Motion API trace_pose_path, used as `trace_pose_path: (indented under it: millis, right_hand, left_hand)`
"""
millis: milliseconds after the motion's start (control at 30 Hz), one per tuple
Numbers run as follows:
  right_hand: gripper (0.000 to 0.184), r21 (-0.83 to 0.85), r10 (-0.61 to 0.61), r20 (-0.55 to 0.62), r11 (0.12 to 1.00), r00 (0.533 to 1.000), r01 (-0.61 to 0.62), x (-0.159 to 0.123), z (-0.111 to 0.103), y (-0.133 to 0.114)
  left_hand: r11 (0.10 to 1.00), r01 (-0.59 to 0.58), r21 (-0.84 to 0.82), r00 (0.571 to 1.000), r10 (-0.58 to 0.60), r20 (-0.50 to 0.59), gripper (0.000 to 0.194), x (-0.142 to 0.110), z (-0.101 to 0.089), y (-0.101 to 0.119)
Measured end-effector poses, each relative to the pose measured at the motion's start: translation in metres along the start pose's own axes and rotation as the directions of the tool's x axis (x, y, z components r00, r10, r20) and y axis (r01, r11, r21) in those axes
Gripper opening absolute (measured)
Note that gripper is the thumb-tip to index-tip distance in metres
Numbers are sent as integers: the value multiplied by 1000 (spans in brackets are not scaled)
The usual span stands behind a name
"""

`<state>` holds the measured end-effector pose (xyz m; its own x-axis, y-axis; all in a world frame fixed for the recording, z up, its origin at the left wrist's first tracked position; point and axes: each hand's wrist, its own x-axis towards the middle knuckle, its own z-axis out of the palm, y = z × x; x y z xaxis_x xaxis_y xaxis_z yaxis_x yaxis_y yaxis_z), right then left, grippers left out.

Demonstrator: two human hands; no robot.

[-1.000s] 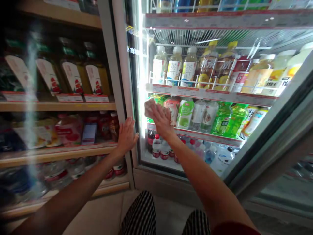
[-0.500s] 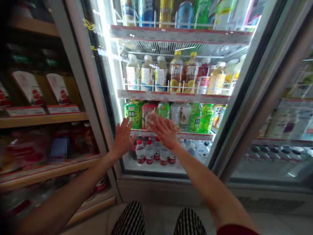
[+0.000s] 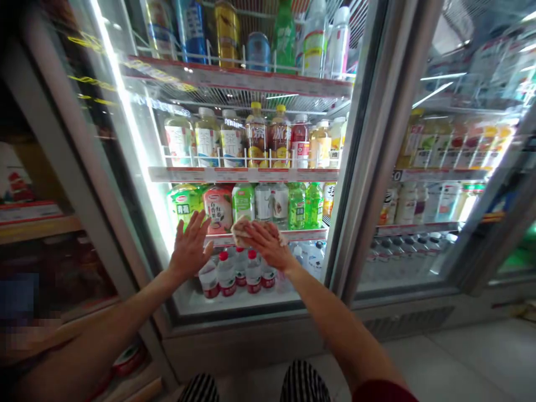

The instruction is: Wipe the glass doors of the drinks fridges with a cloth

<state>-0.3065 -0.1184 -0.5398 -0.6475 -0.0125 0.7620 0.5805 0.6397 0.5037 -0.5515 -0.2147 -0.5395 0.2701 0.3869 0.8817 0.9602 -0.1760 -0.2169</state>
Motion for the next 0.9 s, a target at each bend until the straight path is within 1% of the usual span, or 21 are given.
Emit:
trace_pose_path:
  millis: [33,67,133,167,200,300,367,400,433,500,533,567,600,633,667,700,733,767,800,867,900]
  right_hand:
    - [50,-43,103,-71,993,992,-106,-5,-3,12]
    - [51,-76,240,-173,964,955,-255,-7,-5,24]
    - [54,-74,465,-367,849,806,-524,-11,-11,40]
    - [55,-59,510,-400,814,761,-577,-13,-12,42]
    - [55,-57,502,-380,826,777,-561,-18,-13,39]
    - [54,-68,268,-169,957,948,-283,-37,-13,26]
    - [54,-84,215,-135,970,967,-227,-43,-15,36]
    - [55,-100,282,-193,947,940,-305,-42,-18,48]
    - [56,-108,389,-286,895,876,-433,-37,-20,62]
    - [58,-80,555,-458,752,694,-654,-24,-24,82]
    - [59,-64,585,-491,715,646,-696,-17,-24,85]
    - [59,-59,583,-481,723,655,-688,-13,-23,80]
    - [58,-66,538,-418,786,732,-615,-10,-21,71]
    - [58,-68,437,-310,876,844,-478,-10,-18,60]
    - [57,-52,310,-192,944,931,-325,-12,-16,49]
    - [55,-28,202,-106,978,974,-206,-15,-14,42]
    - [54,-14,153,-72,988,986,-154,-18,-14,40]
    - [52,-19,189,-105,981,976,-192,-19,-14,43]
    - [51,-32,289,-195,953,937,-301,-19,-15,50]
    - [53,-17,500,-411,832,763,-554,-11,-16,64]
    - [54,4,553,-480,778,681,-628,-5,-16,66]
  left_hand:
    - [1000,9,1,1000,-9,-2,73,0,0,-1]
    - [1000,20,2,1000,-20,-6,73,-1,1,-1]
    - [999,34,0,999,-34,-14,74,-2,2,-2]
    - [999,38,-4,999,-38,-18,74,-2,2,-2]
    - [999,38,-7,999,-38,-17,75,-2,3,-1]
    - [1000,27,-2,999,-27,-16,77,-2,1,-1]
    - [1000,11,10,1000,-11,-25,78,0,-1,-4]
    - [1000,11,16,999,-10,-37,78,1,-3,-7]
    - [1000,19,22,998,-18,-57,78,4,-5,-9]
    - [998,46,33,995,-43,-92,77,8,-6,-13]
    - [998,57,36,994,-54,-98,77,11,-7,-13]
    - [997,63,36,994,-60,-94,77,13,-7,-13]
    - [998,60,33,995,-57,-84,76,14,-6,-13]
    - [998,52,28,996,-50,-73,76,14,-5,-12]
    - [999,42,23,997,-40,-62,75,14,-5,-11]
    - [999,31,18,998,-30,-53,75,14,-4,-10]
    - [1000,20,15,999,-19,-50,75,13,-4,-11]
    - [1000,10,16,999,-9,-50,75,12,-3,-11]
    - [1000,4,18,999,-3,-50,75,11,-3,-13]
    - [1000,9,21,998,-7,-62,76,11,-1,-14]
    - [1000,18,19,997,-17,-74,76,11,0,-15]
